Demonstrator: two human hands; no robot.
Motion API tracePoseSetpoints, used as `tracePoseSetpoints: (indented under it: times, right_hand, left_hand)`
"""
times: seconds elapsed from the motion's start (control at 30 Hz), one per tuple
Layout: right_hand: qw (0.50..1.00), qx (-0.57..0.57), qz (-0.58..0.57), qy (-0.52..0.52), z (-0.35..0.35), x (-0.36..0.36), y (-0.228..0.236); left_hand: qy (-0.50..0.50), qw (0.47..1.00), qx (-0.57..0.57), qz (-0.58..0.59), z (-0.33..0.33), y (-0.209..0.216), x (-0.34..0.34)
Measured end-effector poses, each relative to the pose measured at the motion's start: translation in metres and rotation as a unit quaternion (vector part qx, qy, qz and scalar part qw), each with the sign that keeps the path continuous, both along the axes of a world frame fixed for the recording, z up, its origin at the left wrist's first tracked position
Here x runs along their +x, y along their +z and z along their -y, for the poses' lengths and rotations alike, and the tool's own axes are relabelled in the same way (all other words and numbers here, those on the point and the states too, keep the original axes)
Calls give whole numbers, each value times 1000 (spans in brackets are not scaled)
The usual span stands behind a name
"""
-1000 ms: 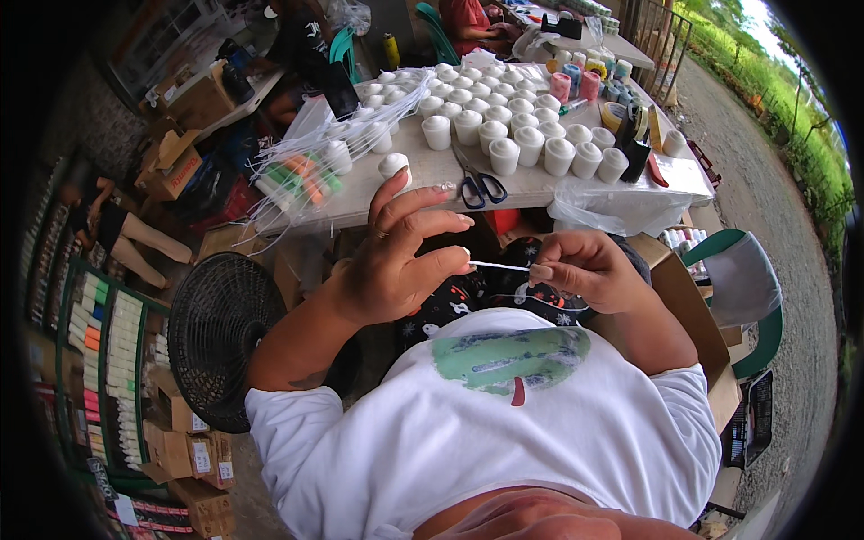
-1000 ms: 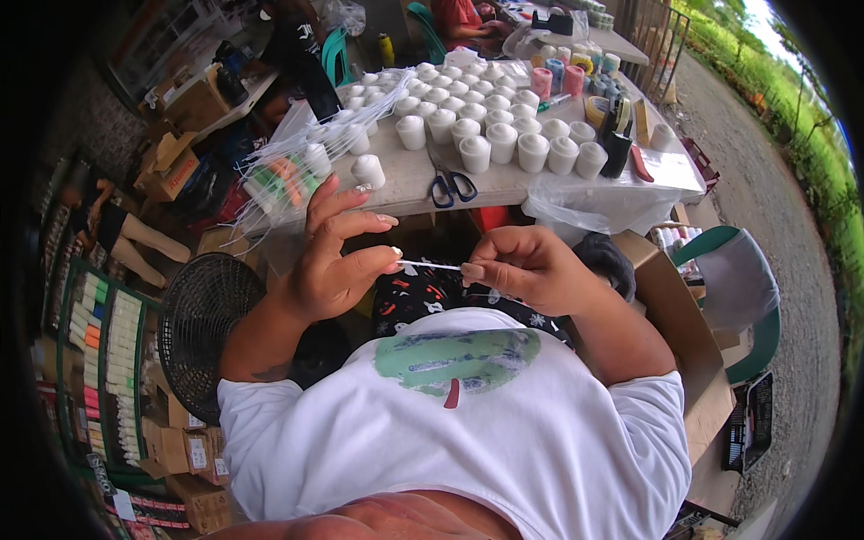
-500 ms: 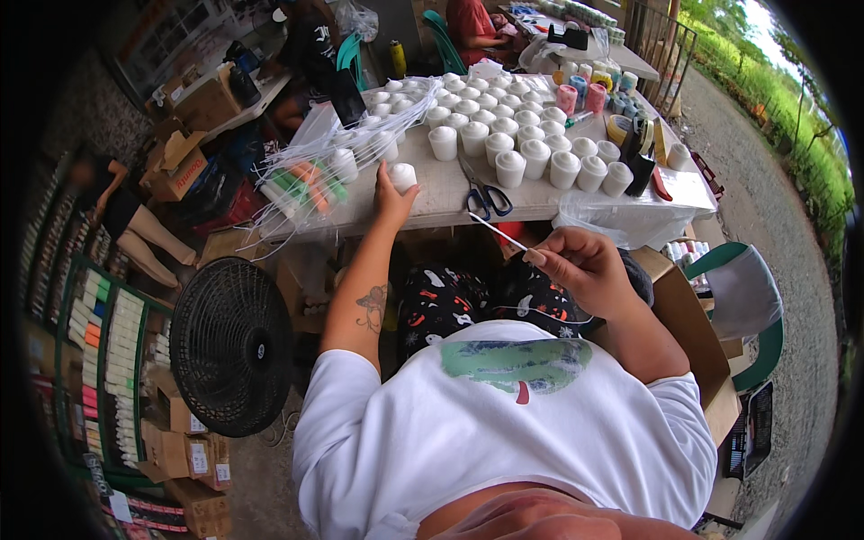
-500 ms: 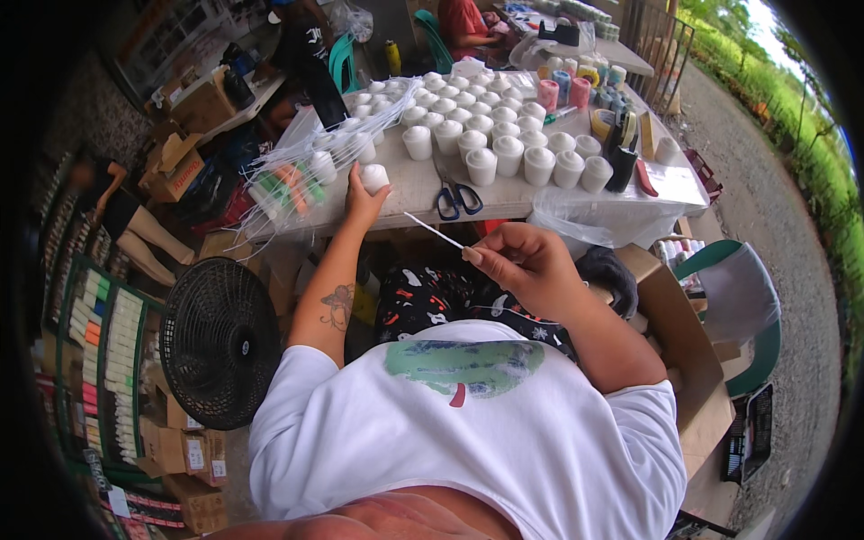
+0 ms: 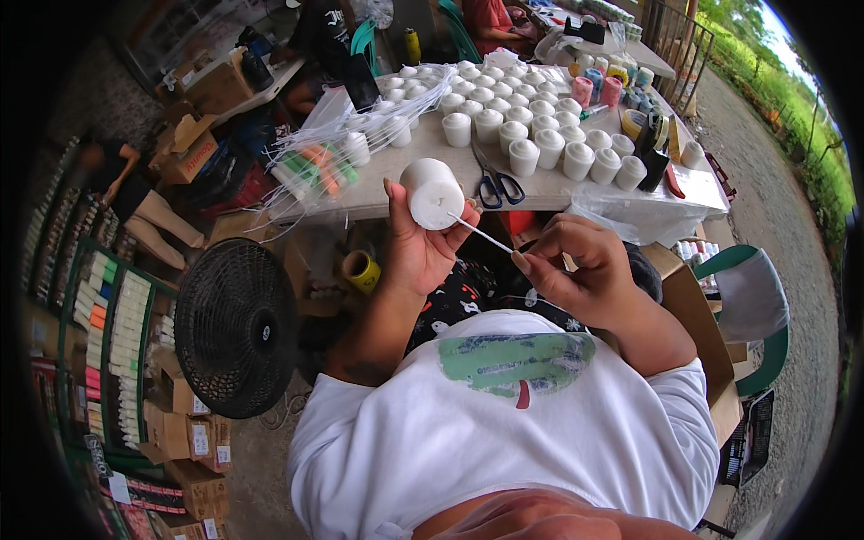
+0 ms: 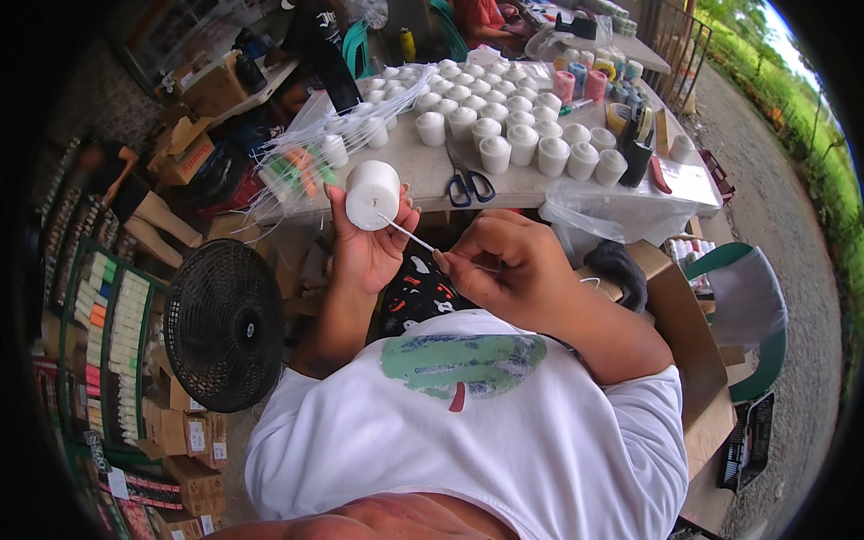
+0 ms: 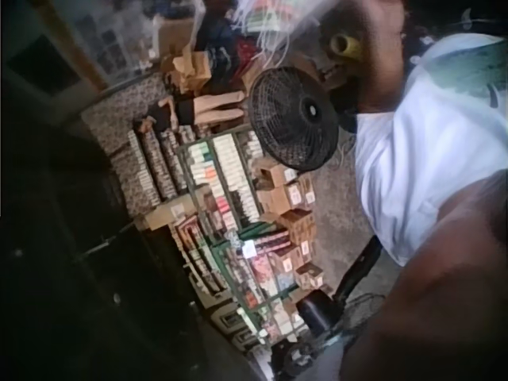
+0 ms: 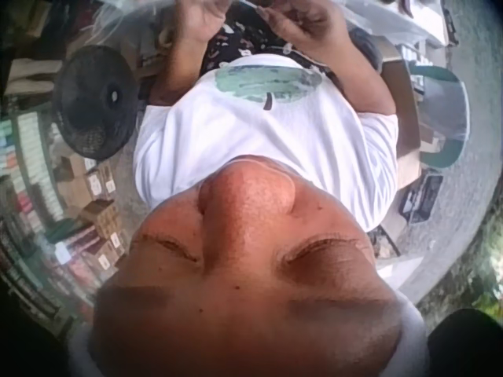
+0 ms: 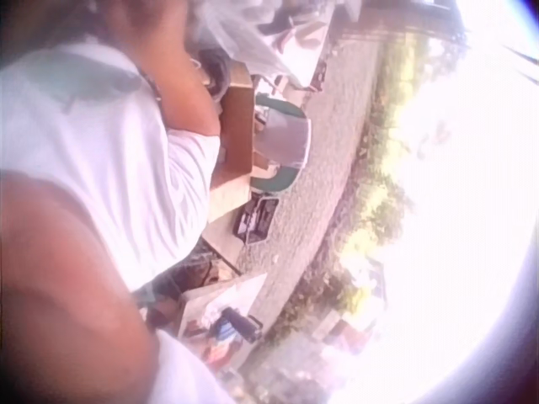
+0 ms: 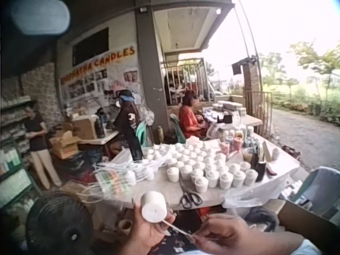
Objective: The person inserts a wick into a white cylindrical candle, secures it, and trims the excess wick with scissors. The person repeats this process for multiple candles, placing finished units on the table.
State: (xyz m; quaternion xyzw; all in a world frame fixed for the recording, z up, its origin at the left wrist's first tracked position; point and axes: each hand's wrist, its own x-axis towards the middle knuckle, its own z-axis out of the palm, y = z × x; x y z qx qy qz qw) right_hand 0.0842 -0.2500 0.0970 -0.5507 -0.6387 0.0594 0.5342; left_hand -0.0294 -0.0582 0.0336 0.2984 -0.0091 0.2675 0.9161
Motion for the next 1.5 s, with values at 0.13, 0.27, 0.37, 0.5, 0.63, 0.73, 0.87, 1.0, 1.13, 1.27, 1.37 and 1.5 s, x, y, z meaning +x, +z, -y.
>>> tracePoseSetpoints:
  times: [0.13,0.27,0.37,0.5,0.63,0.73,0.87,1.0,1.13,1.27,1.37,1.5]
  right_hand:
    - [1000,8,21,-1,-3,-4,3]
    - [999,13,41,-11,-3,-5,4]
    - [998,24,49,-25,-4,-7,5]
    - [998,25,45,-20,-6,-8,5]
    - [998,24,54,-24,-8,-9,6]
    - [999,16,41,-18,-8,-9,6]
    - [999,10,50,-20,-9,-8,7]
    - [999,2,39,-24,-9,-8,7]
    - [998,12,47,-31,-12,-8,5]
    - [998,3,59,-38,-13,-7,7]
    - [997,16,64,-38,-15,-5,3]
    - [997,20,62,-47,-17,-7,1]
  left_hand:
    - [-19,1000,-14,16,1,0,-3]
    - [-43,998,-10,52,-2,-5,0]
    - [-24,999,5,39,0,-6,0]
    - [-8,999,22,34,1,-6,-1]
    - [12,999,34,29,2,-4,-2]
    - [26,998,46,24,1,-5,-2]
    - [53,996,67,15,3,-6,-2]
    - [57,992,110,11,4,-7,-3]
    - [69,990,125,10,8,-7,-4]
    - [87,984,153,17,13,-6,-3]
    - [114,978,173,9,18,-5,0]
    - [134,972,191,15,18,-10,2]
